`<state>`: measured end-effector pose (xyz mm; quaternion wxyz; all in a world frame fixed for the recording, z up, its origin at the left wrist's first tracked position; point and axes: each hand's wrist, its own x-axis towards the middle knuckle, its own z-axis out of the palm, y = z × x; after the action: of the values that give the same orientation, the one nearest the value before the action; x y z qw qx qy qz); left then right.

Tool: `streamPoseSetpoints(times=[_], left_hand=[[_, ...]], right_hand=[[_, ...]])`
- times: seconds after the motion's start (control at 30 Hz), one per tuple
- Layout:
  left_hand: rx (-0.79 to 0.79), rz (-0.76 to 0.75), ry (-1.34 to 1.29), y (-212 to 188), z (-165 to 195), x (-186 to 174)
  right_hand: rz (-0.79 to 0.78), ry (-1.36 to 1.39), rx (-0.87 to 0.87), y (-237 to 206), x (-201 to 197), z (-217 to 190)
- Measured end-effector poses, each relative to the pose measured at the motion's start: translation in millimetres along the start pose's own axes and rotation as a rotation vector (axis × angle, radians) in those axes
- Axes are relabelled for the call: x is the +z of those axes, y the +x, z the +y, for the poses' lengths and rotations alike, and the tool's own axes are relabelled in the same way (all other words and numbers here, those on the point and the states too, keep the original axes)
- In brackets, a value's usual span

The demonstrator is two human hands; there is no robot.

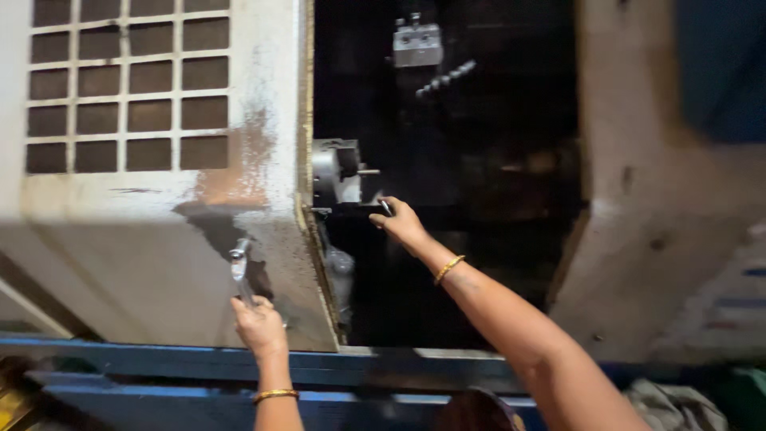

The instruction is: The person repeatedly inserts metal rods into a machine, wipes them with a cloth, and places them into a green crate. The person also opens and closes the machine door between cycles.

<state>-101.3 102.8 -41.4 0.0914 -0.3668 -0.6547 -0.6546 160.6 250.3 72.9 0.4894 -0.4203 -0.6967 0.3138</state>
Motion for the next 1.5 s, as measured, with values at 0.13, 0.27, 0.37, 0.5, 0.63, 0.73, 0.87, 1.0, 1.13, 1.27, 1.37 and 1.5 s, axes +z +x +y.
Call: streamPoseSetpoints(times=[0.13, 0.27, 0.37, 0.5, 0.63, 0.73, 0.87, 1.0, 1.13, 1.27, 1.37, 1.5], left_hand=[[0.007, -0.052, -0.109, 4, 16, -2], [0.038, -0.183, -0.311, 9, 26, -3], [0.026, -0.258, -0.393, 11, 34, -7], [-0.076, -0.337, -0.414, 8, 51, -9], [-0.060, -0.366, -0.412, 7, 65, -12], [-0.037, -0.390, -0.409, 9, 69, -7], [-0.103, -0.448, -0.506, 7, 70, 1], [-0.214, -0.481, -0.676, 4, 79, 10], [-0.182, -0.532, -0.686, 0, 83, 15], [-0.093, -0.617, -0.614, -9, 81, 23], [-0.081, -0.651, -0.635, -16, 77, 37], [-0.104, -0.694, -0.669, -29, 71, 55]], right_hand=[[-0.128, 0.065, -0.081, -29, -73, -55], [-0.091, -0.073, -0.145, -72, -163, -133], [0.000, -0.275, -0.291, -102, -226, -188], [0.163, -0.403, -0.329, -134, -297, -240], [0.321, -0.528, -0.324, -152, -343, -262], [0.440, -0.738, -0.316, -156, -365, -266], [0.533, -0.956, -0.315, -141, -373, -263], [0.610, -1.031, -0.201, -101, -355, -251], [0.691, -1.134, -0.139, -78, -323, -236], [0.665, -1.232, -0.026, -78, -295, -238], [0.589, -1.167, -0.004, -82, -263, -238], [0.430, -1.104, -0.094, -104, -185, -196]])
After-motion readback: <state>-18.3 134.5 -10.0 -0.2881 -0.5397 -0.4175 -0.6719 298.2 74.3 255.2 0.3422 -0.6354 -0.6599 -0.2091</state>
